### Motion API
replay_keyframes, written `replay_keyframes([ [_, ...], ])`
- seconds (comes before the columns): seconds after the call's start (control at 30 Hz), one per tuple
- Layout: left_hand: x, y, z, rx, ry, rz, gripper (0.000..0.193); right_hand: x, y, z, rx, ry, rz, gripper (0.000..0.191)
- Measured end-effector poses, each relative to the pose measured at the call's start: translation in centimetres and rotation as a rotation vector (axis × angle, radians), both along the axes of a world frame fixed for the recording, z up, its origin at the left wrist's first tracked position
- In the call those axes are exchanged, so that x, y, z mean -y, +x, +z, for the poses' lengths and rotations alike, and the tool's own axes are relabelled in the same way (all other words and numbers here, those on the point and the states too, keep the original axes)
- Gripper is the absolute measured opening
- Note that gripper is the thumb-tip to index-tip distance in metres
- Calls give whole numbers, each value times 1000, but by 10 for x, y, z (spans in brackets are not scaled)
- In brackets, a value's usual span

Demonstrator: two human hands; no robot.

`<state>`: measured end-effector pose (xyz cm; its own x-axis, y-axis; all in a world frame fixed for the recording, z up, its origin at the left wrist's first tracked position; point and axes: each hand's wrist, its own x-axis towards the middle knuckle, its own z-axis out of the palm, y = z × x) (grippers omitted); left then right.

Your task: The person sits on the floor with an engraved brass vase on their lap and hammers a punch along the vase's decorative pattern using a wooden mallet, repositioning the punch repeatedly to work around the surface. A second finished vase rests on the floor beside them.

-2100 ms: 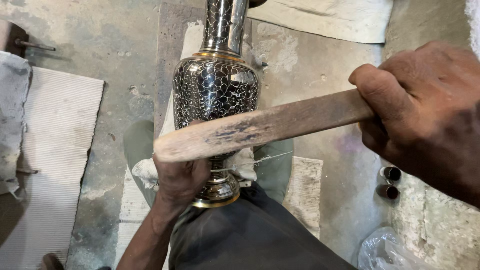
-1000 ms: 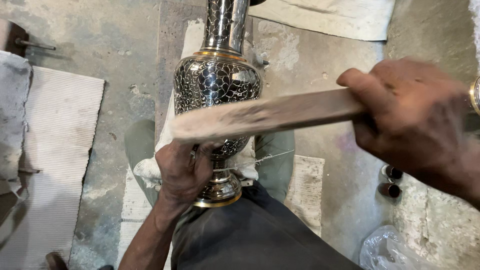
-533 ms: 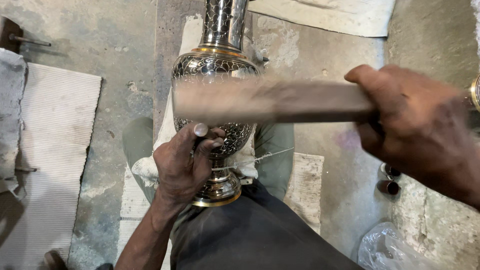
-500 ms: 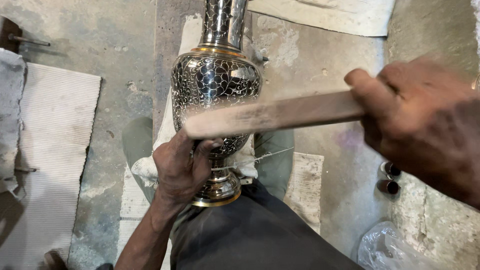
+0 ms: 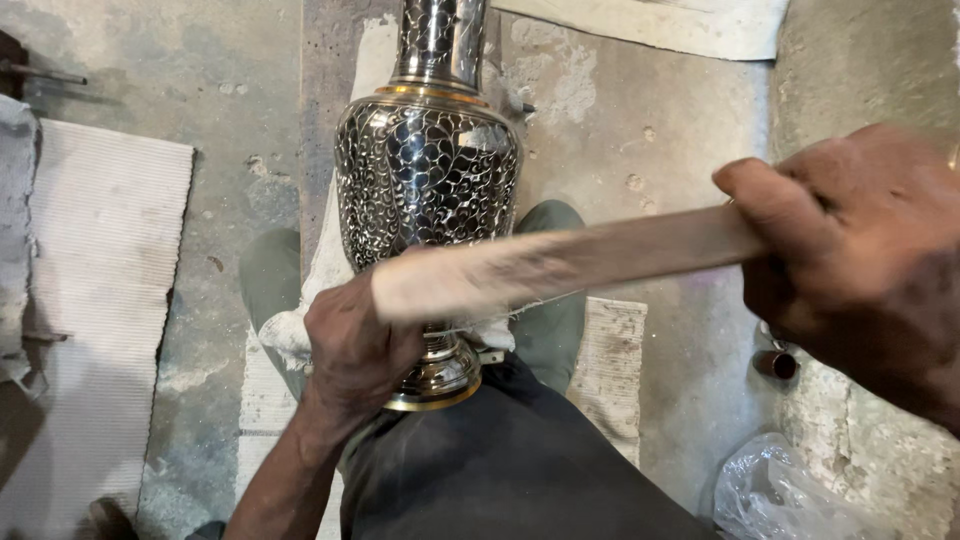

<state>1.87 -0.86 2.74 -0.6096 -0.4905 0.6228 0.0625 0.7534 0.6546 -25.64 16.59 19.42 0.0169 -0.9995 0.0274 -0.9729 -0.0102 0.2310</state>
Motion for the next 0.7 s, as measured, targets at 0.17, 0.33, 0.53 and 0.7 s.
replay_keyframes([
  [0.17,6,4,6,60,105,-41,26,-5,3,-3,-170,-14,1,33],
  [0.33,16,9,5,-87,229,-149,23,-15,-5,-14,137,-170,-18,31],
  [0.53,20,10,1,77,129,-152,31,-15,-10,-33,371,-214,-30,27],
  [0.7,23,9,2,45,72,-190,46,-9,-6,-30,258,-175,-13,31],
])
